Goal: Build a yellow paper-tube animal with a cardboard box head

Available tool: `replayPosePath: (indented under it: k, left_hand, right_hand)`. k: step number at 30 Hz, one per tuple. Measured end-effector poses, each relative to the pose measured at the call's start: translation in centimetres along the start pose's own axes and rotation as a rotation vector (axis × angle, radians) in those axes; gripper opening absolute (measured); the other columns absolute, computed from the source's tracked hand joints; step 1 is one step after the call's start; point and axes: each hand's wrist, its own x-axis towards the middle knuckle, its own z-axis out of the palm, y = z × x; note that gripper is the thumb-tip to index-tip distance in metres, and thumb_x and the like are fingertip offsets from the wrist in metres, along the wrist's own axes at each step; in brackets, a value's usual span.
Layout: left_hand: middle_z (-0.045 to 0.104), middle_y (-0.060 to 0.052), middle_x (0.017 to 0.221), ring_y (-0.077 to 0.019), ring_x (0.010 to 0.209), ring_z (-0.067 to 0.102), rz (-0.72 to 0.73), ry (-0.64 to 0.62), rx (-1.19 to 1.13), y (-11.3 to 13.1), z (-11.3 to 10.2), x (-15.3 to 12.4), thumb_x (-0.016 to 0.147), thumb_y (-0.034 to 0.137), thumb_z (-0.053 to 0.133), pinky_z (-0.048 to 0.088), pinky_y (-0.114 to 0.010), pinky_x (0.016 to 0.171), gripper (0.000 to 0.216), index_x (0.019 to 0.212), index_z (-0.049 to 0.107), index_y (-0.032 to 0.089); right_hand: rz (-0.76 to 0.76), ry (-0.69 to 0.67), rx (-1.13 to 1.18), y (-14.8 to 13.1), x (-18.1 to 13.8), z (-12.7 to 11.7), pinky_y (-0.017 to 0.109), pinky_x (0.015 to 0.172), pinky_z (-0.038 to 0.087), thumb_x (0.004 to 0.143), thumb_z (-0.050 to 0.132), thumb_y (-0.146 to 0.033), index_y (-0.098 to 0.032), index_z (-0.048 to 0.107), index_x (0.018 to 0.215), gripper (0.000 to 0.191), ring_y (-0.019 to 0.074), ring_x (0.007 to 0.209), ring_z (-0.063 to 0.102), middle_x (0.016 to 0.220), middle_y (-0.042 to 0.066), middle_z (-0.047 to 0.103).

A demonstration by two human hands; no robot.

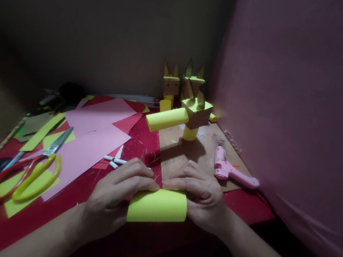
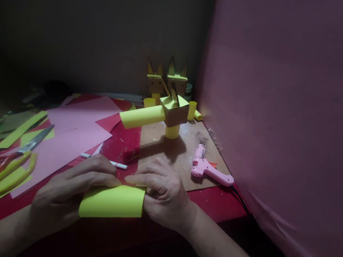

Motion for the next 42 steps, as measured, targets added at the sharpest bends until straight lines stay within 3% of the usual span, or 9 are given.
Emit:
replayPosePath:
  k: [11,19,24,30,34,38,42]
  left_hand:
    - [0.063,-0.007,0.091,-0.0166,0.082,0.062,-0.021,0.024,0.039,-0.48,-0.21,0.4,0.087,0.007,0.06,0.052,-0.026,0.068,0.016,0.099,0.062,0.018]
    - [0.065,-0.006,0.093,-0.0188,0.089,0.062,0.019,0.055,0.114,-0.29,-0.5,-0.2,0.089,0.005,0.058,0.053,-0.032,0.076,0.019,0.101,0.063,0.019]
    - [0.066,-0.007,0.093,-0.019,0.086,0.063,0.026,0.054,0.135,-0.26,-0.44,0.1,0.087,0.004,0.058,0.053,-0.031,0.073,0.023,0.102,0.062,0.02]
    - [0.065,-0.008,0.092,-0.0193,0.082,0.063,-0.037,0.087,0.103,-0.67,-0.52,0.28,0.086,0.006,0.058,0.054,-0.03,0.069,0.019,0.099,0.064,0.019]
    - [0.064,-0.006,0.09,-0.0165,0.081,0.062,-0.025,0.078,0.146,-0.52,-0.72,0.39,0.086,0.001,0.057,0.053,-0.027,0.068,0.022,0.096,0.065,0.02]
    - [0.065,-0.005,0.089,-0.0165,0.082,0.062,0.035,0.067,0.167,-0.17,-0.7,0.65,0.084,-0.002,0.059,0.054,-0.029,0.072,0.023,0.095,0.064,0.018]
    - [0.065,-0.007,0.091,-0.0175,0.084,0.063,0.008,0.067,0.115,-0.34,-0.5,0.52,0.085,0.0,0.059,0.054,-0.029,0.072,0.024,0.101,0.063,0.017]
  right_hand:
    - [0.008,0.014,-0.022,0.03,0.01,0.01,0.036,0.074,0.052,0.084,0.069,-0.012,-0.016,0.074,0.093,0.012,0.0191,0.076,0.064,0.08,0.007,0.075]
    - [0.076,0.134,-0.067,-0.41,-0.32,-0.3,0.032,0.068,0.054,0.078,0.067,-0.005,-0.019,0.072,0.096,0.023,0.0189,0.078,0.067,0.085,0.006,0.072]
    - [0.021,0.081,-0.108,-0.55,-0.29,-0.66,0.036,0.069,0.053,0.08,0.066,-0.004,-0.017,0.074,0.089,0.018,0.0188,0.072,0.066,0.079,0.006,0.073]
    - [-0.016,0.113,-0.18,-0.3,-0.6,-0.8,0.037,0.071,0.051,0.079,0.067,-0.005,-0.018,0.076,0.089,0.018,0.0193,0.07,0.065,0.077,0.006,0.075]
    - [-0.023,0.113,-0.192,-0.14,-0.74,-0.82,0.036,0.07,0.051,0.08,0.066,-0.005,-0.02,0.076,0.093,0.022,0.0192,0.072,0.065,0.081,0.006,0.075]
    - [0.007,0.107,-0.146,-0.16,-0.5,-0.62,0.035,0.07,0.053,0.083,0.066,-0.008,-0.021,0.072,0.111,0.032,0.0199,0.08,0.066,0.088,0.007,0.074]
    - [-0.014,0.054,-0.1,-0.05,-0.24,-0.58,0.035,0.07,0.052,0.085,0.067,-0.011,-0.022,0.075,0.107,0.026,0.0192,0.078,0.064,0.086,0.006,0.074]
